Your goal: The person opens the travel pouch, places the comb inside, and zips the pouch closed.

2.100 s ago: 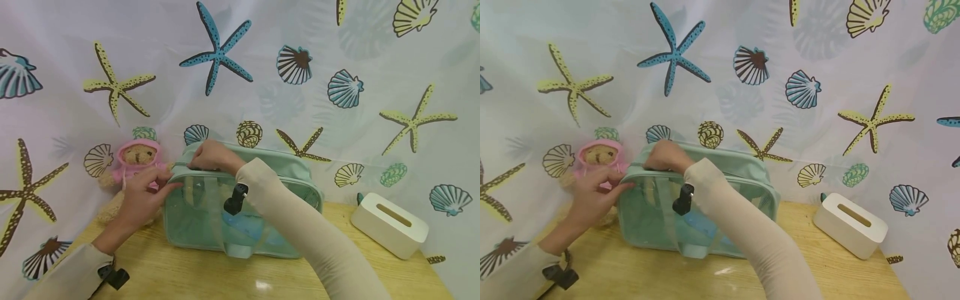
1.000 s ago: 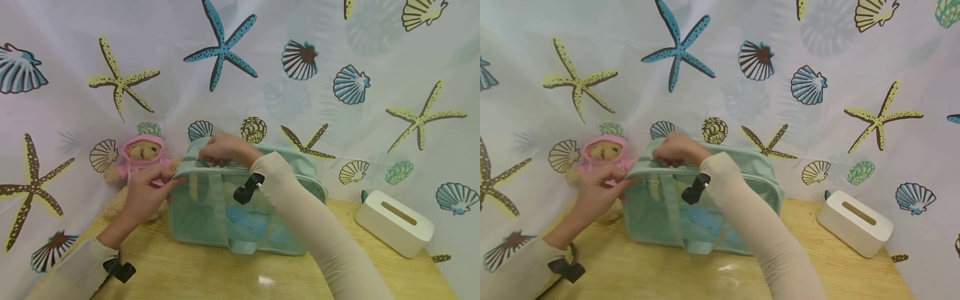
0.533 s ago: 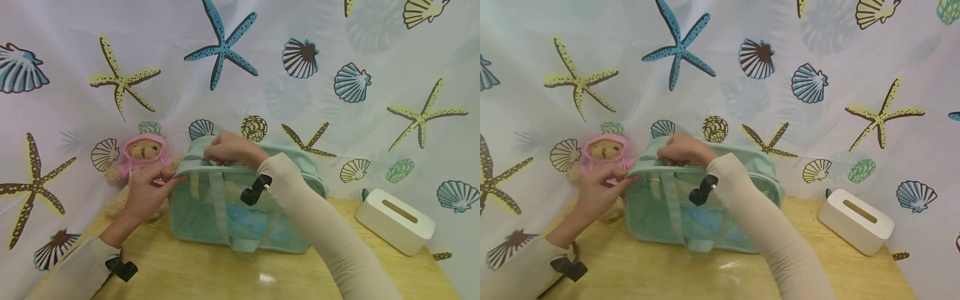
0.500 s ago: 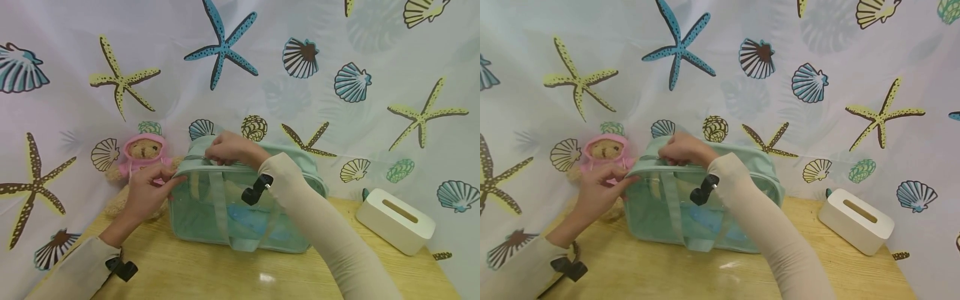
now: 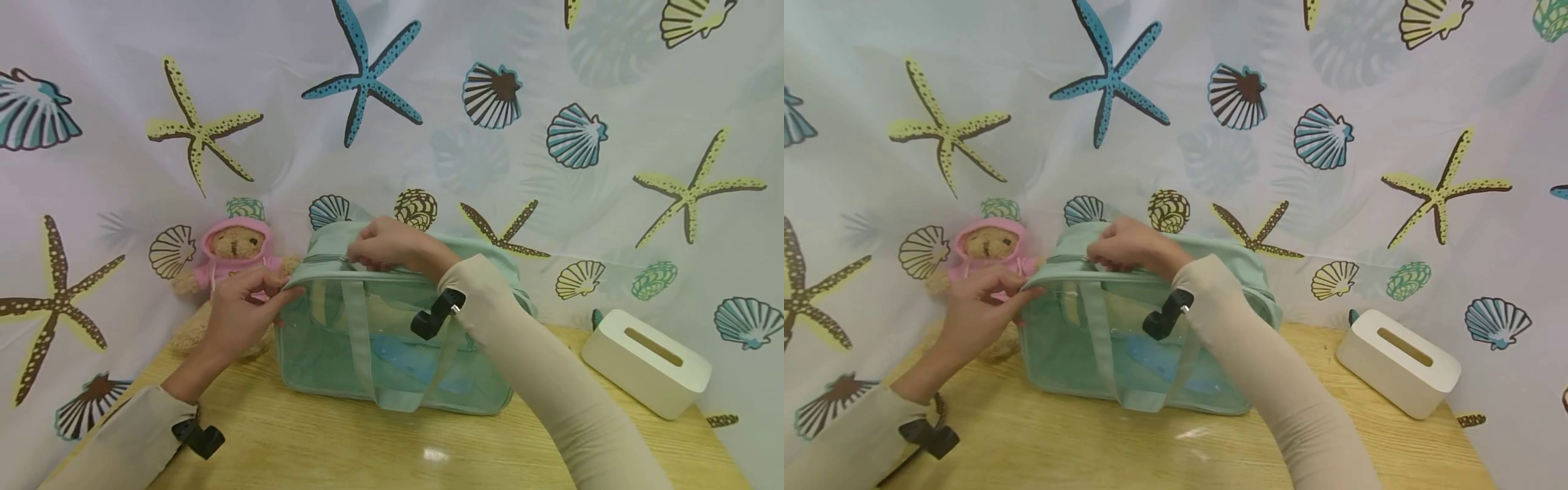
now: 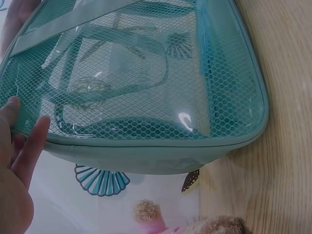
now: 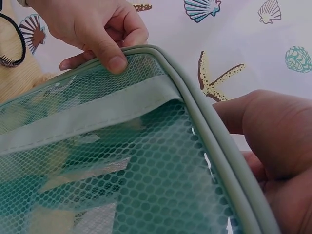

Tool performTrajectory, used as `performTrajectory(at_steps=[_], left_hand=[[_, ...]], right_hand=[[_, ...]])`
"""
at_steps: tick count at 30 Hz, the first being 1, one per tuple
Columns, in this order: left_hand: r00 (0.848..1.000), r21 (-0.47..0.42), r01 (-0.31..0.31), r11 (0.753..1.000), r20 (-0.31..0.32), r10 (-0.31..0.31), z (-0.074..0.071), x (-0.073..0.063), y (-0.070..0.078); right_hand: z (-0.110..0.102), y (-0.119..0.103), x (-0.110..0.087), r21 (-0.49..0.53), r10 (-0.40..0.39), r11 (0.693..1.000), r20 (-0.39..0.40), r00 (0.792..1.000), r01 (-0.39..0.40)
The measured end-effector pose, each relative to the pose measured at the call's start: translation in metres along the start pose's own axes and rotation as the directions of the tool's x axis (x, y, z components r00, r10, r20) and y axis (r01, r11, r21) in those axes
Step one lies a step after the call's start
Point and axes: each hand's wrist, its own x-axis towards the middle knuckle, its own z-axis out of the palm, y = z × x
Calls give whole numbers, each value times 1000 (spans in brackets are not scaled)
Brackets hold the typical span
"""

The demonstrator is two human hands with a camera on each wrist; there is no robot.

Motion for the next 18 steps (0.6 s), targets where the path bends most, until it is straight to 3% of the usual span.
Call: performTrajectory(at_steps=[10, 18], left_hand=[[1000, -13, 8, 1000, 6, -7, -1, -1, 0], [1000, 7, 17, 1000, 11, -17, -2, -1, 0]], right_hand=[[-3, 2, -2, 42, 3, 999, 17, 1000, -3], [-9, 6, -8, 1, 14, 1000, 31, 999, -14]])
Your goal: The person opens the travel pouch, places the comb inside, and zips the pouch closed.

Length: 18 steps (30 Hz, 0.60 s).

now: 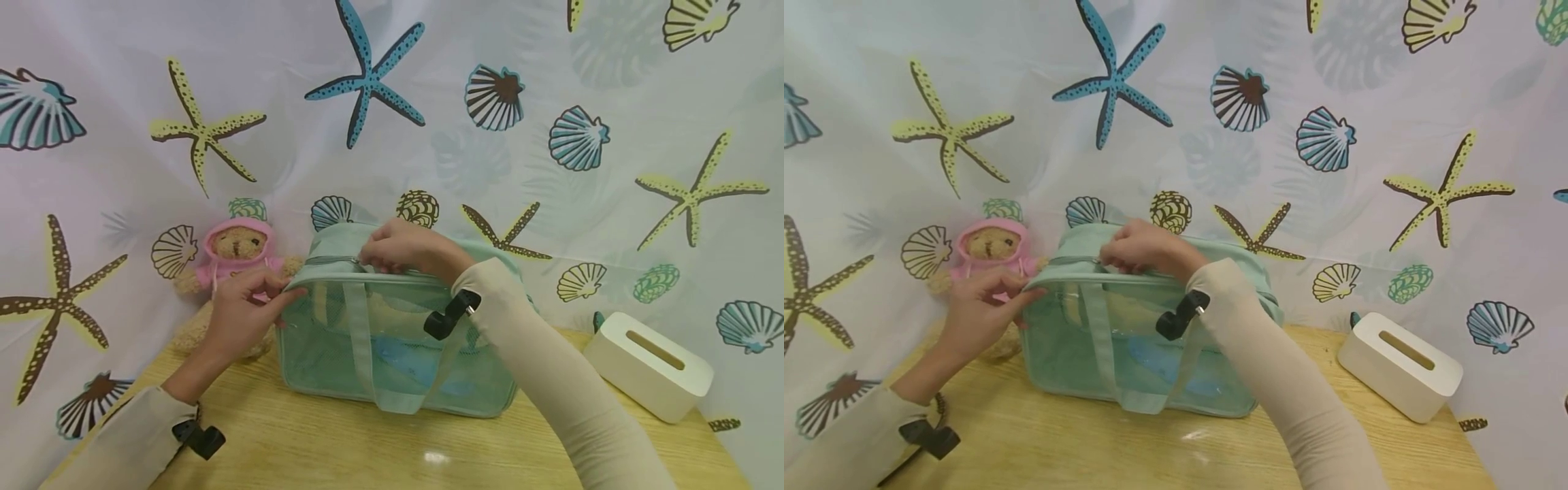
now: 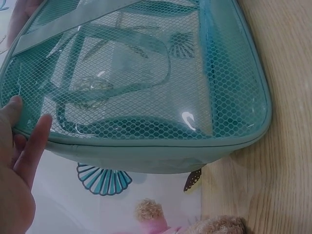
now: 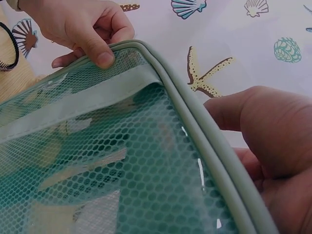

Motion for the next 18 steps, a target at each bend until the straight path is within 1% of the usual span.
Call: performTrajectory(at_steps=[5, 9, 14, 18], left_hand=[[1000, 10, 29, 1000, 10, -29, -1, -1, 2], [999, 13, 34, 999, 24, -34, 0, -1, 2], [998, -5, 49, 999, 47, -49, 0, 1, 2], [997, -22, 58, 998, 47, -57, 1, 2, 1]], right_hand=[[-3, 4, -2, -5, -5, 1000, 9, 1000, 6], [-5, 8, -5, -1, -18, 1000, 13, 1000, 18], [-11, 14, -11, 3, -18, 1000, 1, 1000, 18], [-16, 17, -16, 11, -6, 1000, 0, 1000, 6]])
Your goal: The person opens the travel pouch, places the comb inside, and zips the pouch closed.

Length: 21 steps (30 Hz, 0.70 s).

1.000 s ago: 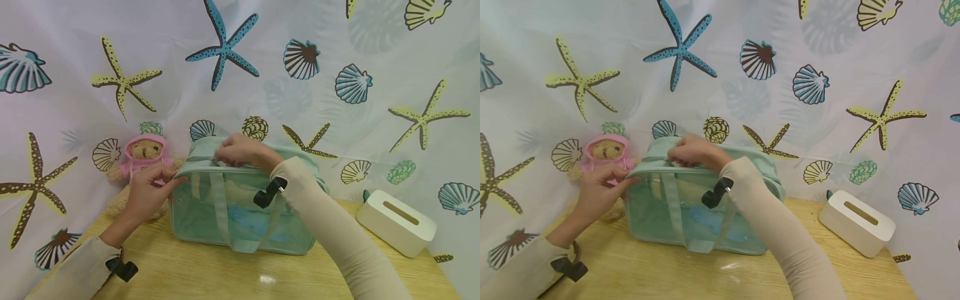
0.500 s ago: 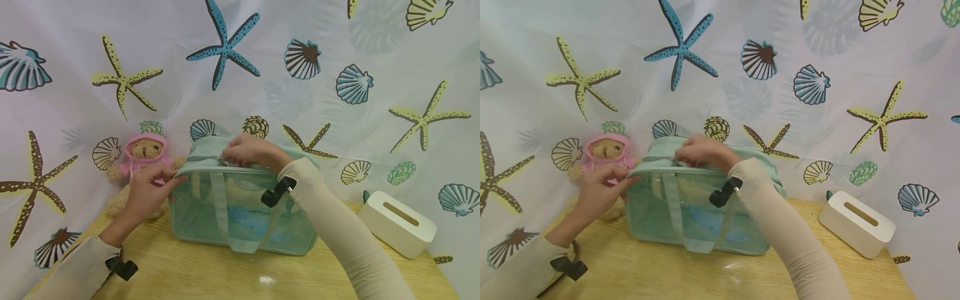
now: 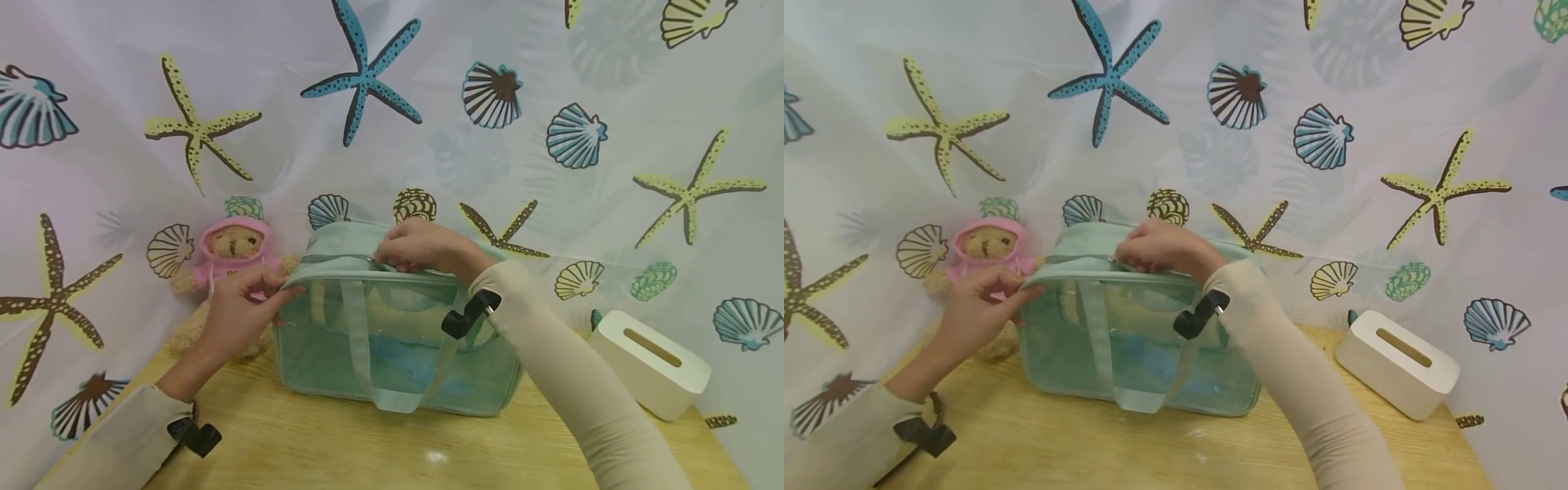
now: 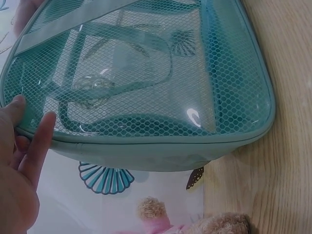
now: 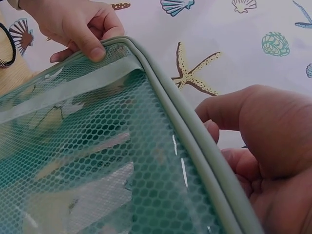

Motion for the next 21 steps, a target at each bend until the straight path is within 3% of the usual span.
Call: performTrajectory(at_steps=[21], left_hand=[[998, -11, 58, 998, 12, -58, -2, -1, 1]], right_hand=[[-17, 18, -24, 54, 20, 998, -22, 1000, -18]])
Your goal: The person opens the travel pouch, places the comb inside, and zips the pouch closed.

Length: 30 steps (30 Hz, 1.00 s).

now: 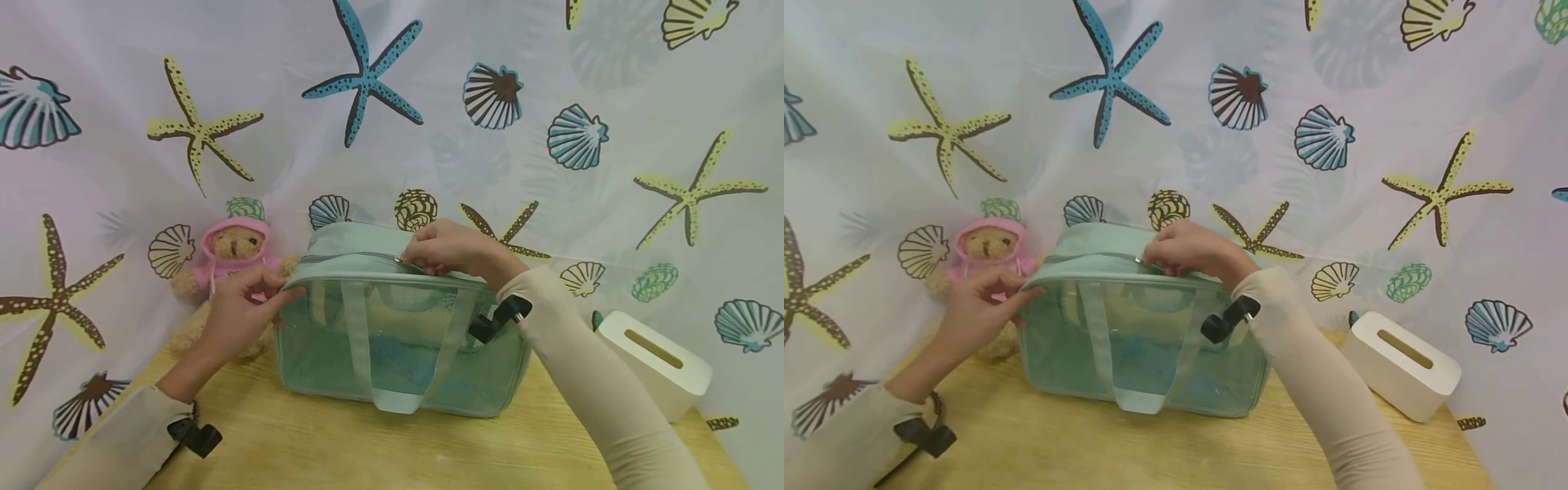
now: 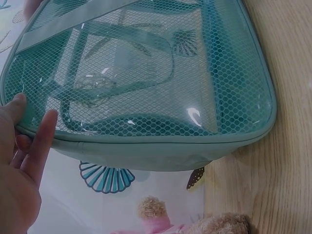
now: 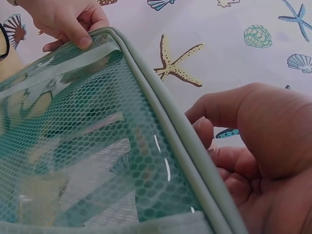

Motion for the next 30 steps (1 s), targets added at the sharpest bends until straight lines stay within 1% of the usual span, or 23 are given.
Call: performTrajectory(at_steps=[7, 16, 22, 25, 30], left_hand=[[1000, -11, -5, 1000, 0, 5, 2, 2, 0], [1000, -13, -12, 1000, -9, 12, 4, 9, 2], [1000, -8, -26, 1000, -12, 26, 5, 14, 1], [1000, -9, 2, 1000, -8, -2, 5, 13, 2], [999, 21, 50, 999, -2, -50, 2, 5, 1]], right_hand=[[-9, 4, -8, 10, 2, 1000, -22, 1000, -1], [-22, 10, -19, 5, 20, 1000, -61, 998, -20], [-31, 13, -28, 17, 14, 1000, -65, 998, -13], [-32, 17, -31, 18, 4, 1000, -65, 998, -3], [-29, 27, -33, 34, -4, 999, -40, 999, 6]])
